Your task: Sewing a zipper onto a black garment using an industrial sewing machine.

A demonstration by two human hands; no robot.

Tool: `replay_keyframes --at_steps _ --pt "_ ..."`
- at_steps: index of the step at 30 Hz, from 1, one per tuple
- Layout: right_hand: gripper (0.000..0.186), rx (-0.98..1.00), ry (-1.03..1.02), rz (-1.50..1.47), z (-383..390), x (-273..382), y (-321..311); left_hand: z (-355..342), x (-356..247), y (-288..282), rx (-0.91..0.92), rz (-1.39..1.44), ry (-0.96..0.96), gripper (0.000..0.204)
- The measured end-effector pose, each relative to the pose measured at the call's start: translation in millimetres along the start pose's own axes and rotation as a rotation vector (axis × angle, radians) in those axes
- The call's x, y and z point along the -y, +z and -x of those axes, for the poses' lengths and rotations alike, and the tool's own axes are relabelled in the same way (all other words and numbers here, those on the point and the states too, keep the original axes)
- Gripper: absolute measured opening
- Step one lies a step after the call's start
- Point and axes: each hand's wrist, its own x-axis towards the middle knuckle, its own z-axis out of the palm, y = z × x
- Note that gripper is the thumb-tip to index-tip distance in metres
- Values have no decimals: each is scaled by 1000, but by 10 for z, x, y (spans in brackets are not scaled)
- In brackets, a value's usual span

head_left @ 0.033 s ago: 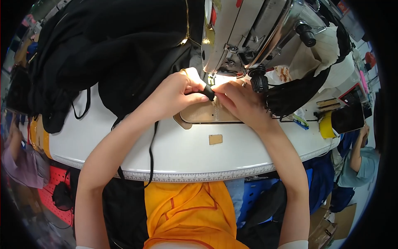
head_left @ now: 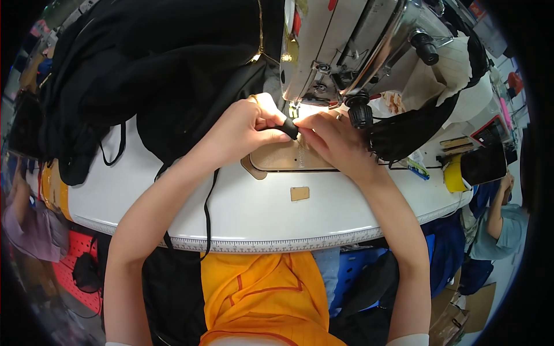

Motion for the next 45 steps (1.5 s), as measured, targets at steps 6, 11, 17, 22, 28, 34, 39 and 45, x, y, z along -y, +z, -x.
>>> replay_keyframes --at_steps 6,11,17,22,28,34,39,45 --pt "19 55 8 -64 40 -45 4 64 41 147 -283 -113 154 14" --pt "16 150 -22 34 4 -35 -66 43 152 103 -476 -804 770 20" --pt "13 184 92 24 70 -50 -31 65 96 152 -458 -907 708 16" --pt "22 161 -48 86 36 -48 -83 53 180 136 -425 -990 729 17" --pt "22 135 -128 341 55 -14 -44 55 137 154 -408 -1003 766 16" --pt "21 85 -146 312 -6 24 -57 42 165 150 -407 -817 705 16" --pt "25 109 -158 208 -6 19 -55 60 142 153 -415 -722 635 15" --pt "28 70 -184 123 -5 -19 -47 27 152 128 -349 -673 615 15"
